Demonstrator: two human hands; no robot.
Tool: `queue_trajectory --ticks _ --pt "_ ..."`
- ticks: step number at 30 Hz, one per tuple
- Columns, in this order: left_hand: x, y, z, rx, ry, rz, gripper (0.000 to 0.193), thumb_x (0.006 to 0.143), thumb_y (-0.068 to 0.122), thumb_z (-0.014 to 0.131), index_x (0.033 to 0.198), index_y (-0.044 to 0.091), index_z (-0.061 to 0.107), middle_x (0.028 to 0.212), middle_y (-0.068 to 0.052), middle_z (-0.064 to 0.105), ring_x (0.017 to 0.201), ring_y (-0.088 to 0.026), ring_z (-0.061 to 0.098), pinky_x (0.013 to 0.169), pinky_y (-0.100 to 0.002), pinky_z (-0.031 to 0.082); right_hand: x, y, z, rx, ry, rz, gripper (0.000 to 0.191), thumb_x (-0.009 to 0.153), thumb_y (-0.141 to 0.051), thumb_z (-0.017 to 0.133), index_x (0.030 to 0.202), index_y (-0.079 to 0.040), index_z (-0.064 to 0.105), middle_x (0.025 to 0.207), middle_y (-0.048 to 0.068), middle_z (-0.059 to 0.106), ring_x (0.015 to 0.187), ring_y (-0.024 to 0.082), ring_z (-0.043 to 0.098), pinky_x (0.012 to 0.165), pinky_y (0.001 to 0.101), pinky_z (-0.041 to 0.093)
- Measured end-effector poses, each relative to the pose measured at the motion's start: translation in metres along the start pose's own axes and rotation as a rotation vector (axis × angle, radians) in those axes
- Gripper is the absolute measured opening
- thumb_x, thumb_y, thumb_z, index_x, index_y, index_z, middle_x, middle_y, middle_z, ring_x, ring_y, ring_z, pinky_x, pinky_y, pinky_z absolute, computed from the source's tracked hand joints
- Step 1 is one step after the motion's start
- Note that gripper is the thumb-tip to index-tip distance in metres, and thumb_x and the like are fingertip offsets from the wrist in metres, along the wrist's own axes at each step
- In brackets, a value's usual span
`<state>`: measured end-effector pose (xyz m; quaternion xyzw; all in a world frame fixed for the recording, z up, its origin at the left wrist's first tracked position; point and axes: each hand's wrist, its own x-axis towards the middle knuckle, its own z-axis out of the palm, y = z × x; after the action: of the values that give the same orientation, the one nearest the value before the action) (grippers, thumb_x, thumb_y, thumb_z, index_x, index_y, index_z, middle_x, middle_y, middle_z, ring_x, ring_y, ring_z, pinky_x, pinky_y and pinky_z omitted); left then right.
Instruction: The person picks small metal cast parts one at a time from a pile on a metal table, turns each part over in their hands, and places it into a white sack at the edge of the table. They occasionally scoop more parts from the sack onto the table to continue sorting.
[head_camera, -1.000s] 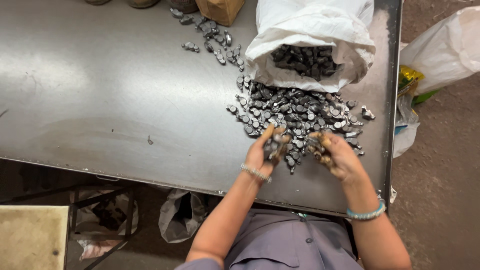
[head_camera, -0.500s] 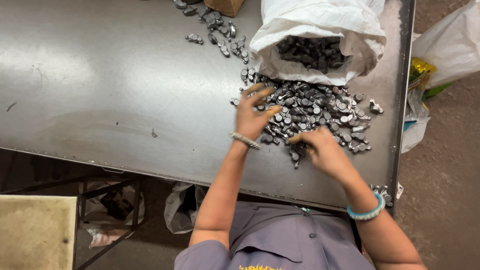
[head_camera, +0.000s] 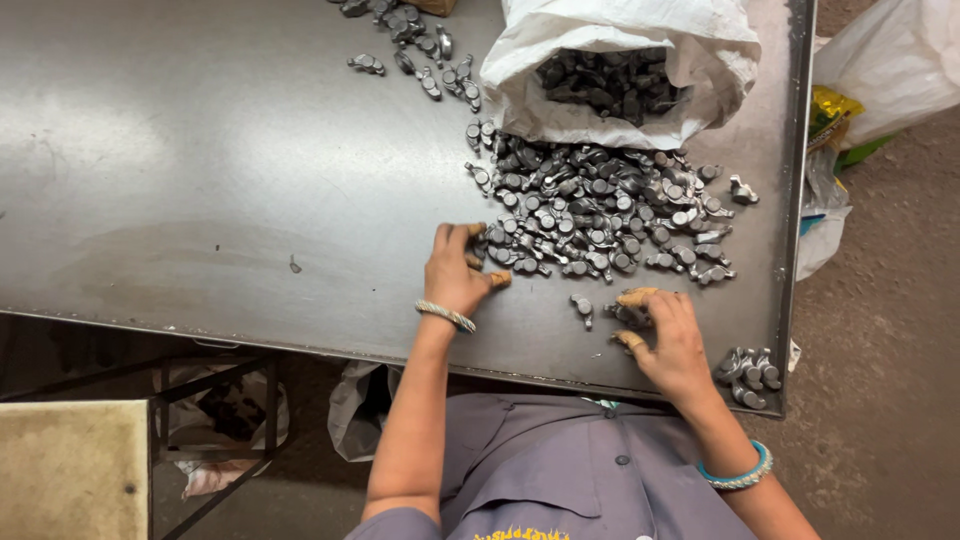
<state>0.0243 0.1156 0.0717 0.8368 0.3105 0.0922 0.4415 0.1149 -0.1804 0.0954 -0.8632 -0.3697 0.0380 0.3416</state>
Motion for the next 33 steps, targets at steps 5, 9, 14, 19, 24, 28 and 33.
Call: queue_trajectory --ticks 5,9,14,19,24,28,33 --pt "-0.036 0.003 0.025 -0.077 0.128 0.006 0.055 0.066 0.013 0.093 0.114 0.006 0.067 0.107 -0.008 0.062 0.078 -0.022 0.07 0.072 -0.036 0.059 -0.006 0.018 0.016 0.11 -0.017 0.395 0.03 0.082 0.002 0.077 0.11 -0.004 0.068 0.1 0.008 0.07 0.088 0.022 0.069 0.078 0.0342 0.056" --pt "-0.052 0.007 0.037 -0.13 0.164 0.061 0.046 0.065 0.007 0.091 0.106 0.003 0.07 0.1 -0.01 0.067 0.078 -0.024 0.07 0.069 -0.037 0.057 -0.005 0.06 0.023 0.82 -0.009 0.413 0.031 0.086 0.009 0.068 0.115 0.001 0.061 0.106 0.007 0.07 0.1 0.014 0.069 0.085 0.0275 0.058" --pt "-0.057 0.01 0.052 -0.302 0.075 -0.009 0.034 0.07 0.006 0.089 0.099 0.001 0.072 0.09 -0.009 0.072 0.071 -0.019 0.072 0.066 -0.032 0.059 -0.021 0.082 0.02 1.018 -0.019 0.525 0.026 0.09 0.008 0.065 0.115 0.004 0.061 0.105 0.01 0.072 0.093 0.015 0.07 0.078 0.0297 0.059" --pt "-0.064 0.009 0.07 -0.682 -0.169 -0.133 0.022 0.086 0.005 0.073 0.108 0.0 0.073 0.09 -0.004 0.078 0.069 -0.012 0.076 0.059 -0.024 0.062 -0.015 0.067 0.016 1.058 -0.105 0.611 0.024 0.097 -0.001 0.062 0.121 0.005 0.065 0.099 0.01 0.074 0.08 0.014 0.067 0.07 0.0284 0.056" --pt "-0.068 0.01 0.096 -1.016 -0.311 -0.341 0.033 0.095 0.031 0.061 0.106 0.003 0.072 0.078 -0.004 0.073 0.056 -0.015 0.07 0.045 -0.027 0.056 0.008 0.031 0.015 0.952 -0.236 0.408 0.027 0.099 0.001 0.064 0.124 -0.002 0.073 0.094 0.005 0.07 0.079 0.013 0.061 0.07 0.0277 0.053" --pt "-0.064 0.006 0.106 -1.419 -0.382 -0.45 0.046 0.105 0.044 0.059 0.108 0.0 0.071 0.079 -0.007 0.071 0.059 -0.012 0.066 0.048 -0.024 0.052 0.036 -0.001 0.015 -0.08 -0.088 0.0 0.053 0.083 0.004 0.066 0.129 -0.023 0.074 0.103 0.009 0.062 0.099 0.026 0.057 0.089 0.0377 0.05" --pt "-0.062 -0.002 0.091 -1.252 -0.284 -0.414 0.033 0.102 0.032 0.066 0.104 0.0 0.072 0.078 -0.006 0.07 0.058 -0.012 0.063 0.046 -0.024 0.049 0.055 -0.018 0.014 -0.46 -0.065 -0.146 0.05 0.085 -0.006 0.072 0.128 -0.031 0.074 0.12 0.012 0.058 0.11 0.033 0.05 0.099 0.0458 0.043"
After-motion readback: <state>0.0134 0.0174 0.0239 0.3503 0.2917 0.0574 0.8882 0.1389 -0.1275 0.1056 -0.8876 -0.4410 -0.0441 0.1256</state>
